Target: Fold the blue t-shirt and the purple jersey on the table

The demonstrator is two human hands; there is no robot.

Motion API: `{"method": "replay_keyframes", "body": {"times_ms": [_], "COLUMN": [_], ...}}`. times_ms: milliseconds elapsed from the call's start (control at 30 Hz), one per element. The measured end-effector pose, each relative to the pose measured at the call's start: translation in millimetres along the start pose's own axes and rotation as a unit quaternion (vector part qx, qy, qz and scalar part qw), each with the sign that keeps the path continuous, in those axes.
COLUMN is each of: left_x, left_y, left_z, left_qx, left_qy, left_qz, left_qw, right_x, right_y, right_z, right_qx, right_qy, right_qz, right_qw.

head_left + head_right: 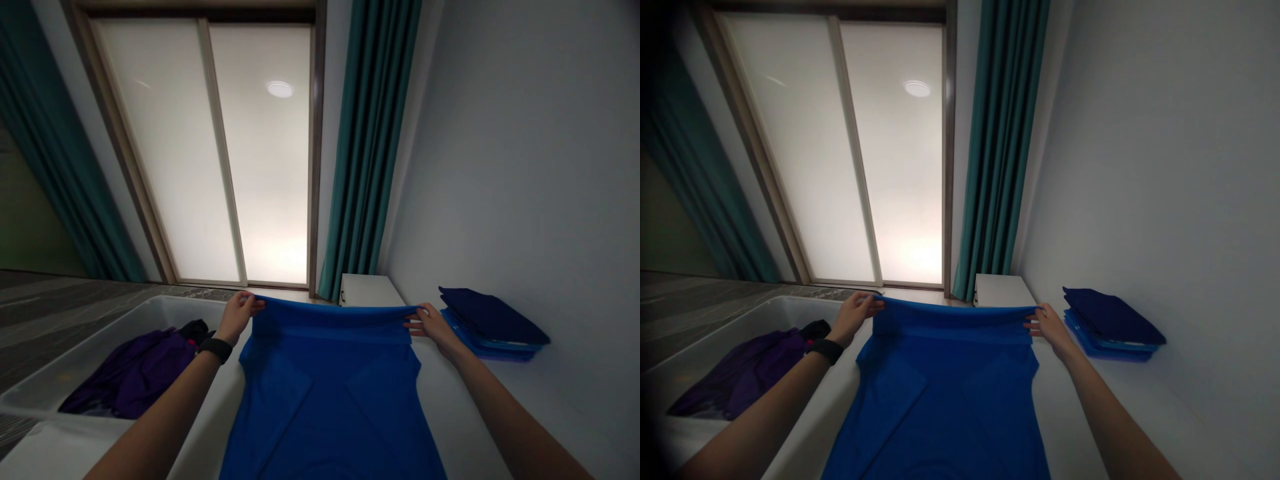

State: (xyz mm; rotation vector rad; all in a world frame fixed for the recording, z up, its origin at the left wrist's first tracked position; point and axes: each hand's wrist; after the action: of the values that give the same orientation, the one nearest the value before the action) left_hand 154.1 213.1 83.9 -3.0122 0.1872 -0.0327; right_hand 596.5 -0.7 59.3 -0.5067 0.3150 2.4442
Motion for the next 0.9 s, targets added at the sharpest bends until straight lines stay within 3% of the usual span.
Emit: {"method": "replay_keyframes", "body": {"times_ms": [267, 400, 533, 633, 767, 900], "left_x": [-18.4, -38.6, -56.3, -60.9, -60.1, -61.8], "left_y": [47.6, 76.8, 98.7, 106.9, 108.3, 105.9], "left_z": [7.6, 23.1, 42.9, 55.8, 65.4, 67.7], "left_qx": [0.034, 0.041, 0.040, 0.062, 0.071, 0.060], "left_qy": [0.013, -0.046, -0.158, -0.255, -0.324, -0.355], "left_qz": [-0.016, -0.007, 0.068, 0.091, 0.044, 0.029], "left_qw": [0.999, 0.998, 0.984, 0.961, 0.942, 0.932], "right_x": [-8.7, -6.8, -1.4, 3.0, 10.8, 17.5], "right_y": [45.3, 75.9, 95.1, 98.6, 98.8, 100.4], "right_z": [-11.2, -41.3, -78.9, -94.9, -97.8, -96.5], "right_qx": [-0.042, -0.083, -0.108, -0.116, -0.085, -0.082], "right_qy": [0.025, 0.029, 0.117, 0.135, 0.194, 0.260], "right_qz": [-0.011, -0.035, -0.077, -0.089, -0.120, -0.110], "right_qw": [0.999, 0.995, 0.984, 0.980, 0.970, 0.956]}}
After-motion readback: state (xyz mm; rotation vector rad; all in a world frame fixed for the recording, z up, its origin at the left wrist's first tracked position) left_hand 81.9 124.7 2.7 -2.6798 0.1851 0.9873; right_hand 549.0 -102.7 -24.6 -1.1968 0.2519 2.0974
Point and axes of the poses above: each hand's wrist, its own y-axis away from the middle knuckle, its own x-axis out of the palm, z = x × y, and after that the axes turned 7 degrees about y, right-handed
